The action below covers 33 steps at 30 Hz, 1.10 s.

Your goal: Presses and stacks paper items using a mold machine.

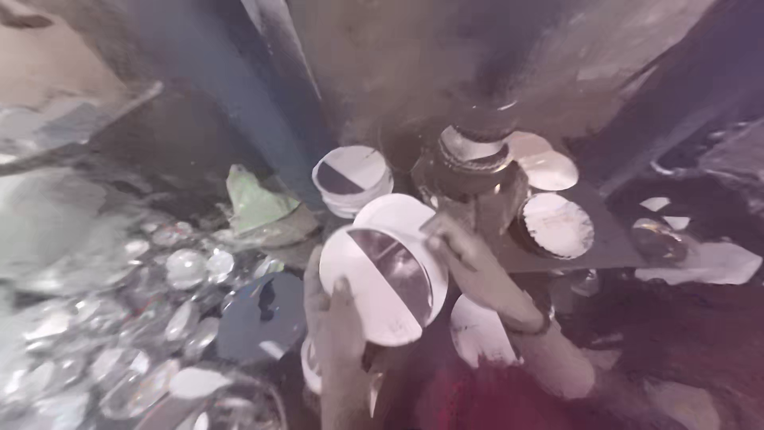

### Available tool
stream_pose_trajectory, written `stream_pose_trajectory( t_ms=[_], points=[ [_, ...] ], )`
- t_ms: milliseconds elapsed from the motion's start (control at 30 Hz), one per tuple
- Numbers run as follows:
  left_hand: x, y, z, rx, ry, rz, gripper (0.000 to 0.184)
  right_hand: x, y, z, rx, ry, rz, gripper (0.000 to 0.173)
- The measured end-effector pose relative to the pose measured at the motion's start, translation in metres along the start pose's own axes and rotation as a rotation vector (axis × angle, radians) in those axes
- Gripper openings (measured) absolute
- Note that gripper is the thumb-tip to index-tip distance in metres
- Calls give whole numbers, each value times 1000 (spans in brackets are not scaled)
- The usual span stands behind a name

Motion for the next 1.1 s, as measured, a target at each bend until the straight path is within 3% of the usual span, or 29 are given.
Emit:
stream_pose_trajectory(
  t_ms=[67,100,167,233,267,367,467,567,667,767,900,967,1100],
  points=[
    [-26,1,5,148,93,78,61,-10,-2,16,72,124,-9,33],
    [-42,6,7,200,164,181,55,-11,-9,31,-29,96,-11,33],
    [-77,23,5,228,371,407,37,-6,-27,65,-481,-23,-10,23],
    [-103,47,-2,173,724,548,39,11,-45,90,-842,-73,4,21],
    [-112,58,-6,138,817,602,41,20,-51,97,-961,-56,18,21],
    [-119,69,-7,119,814,727,41,35,-56,105,-1099,131,37,23],
    [-114,68,-6,45,813,748,39,41,-56,108,-1169,252,155,11],
    [-112,72,-10,25,814,765,37,35,-65,106,-1184,173,338,19],
    [-117,80,-15,1,846,800,39,30,-77,108,-1186,94,313,18],
    [-119,83,-20,-29,841,825,39,47,-60,98,-1178,46,155,18],
    [-118,78,-20,-5,842,787,39,77,-55,66,-1082,259,-267,10],
    [-115,75,-14,-1,826,762,40,79,-56,56,-1138,228,-168,11],
    [-110,75,1,-22,778,717,42,54,-65,54,-1165,102,311,21]
  ],
)
Point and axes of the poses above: each hand's wrist, its own x-axis towards the middle knuckle, its own z-axis out of the back of the hand, y = z × x, the point moved 3 cm from there along x, towards the middle knuckle, and after that the axes turned 13 degrees about z, right-handed, at the moved point
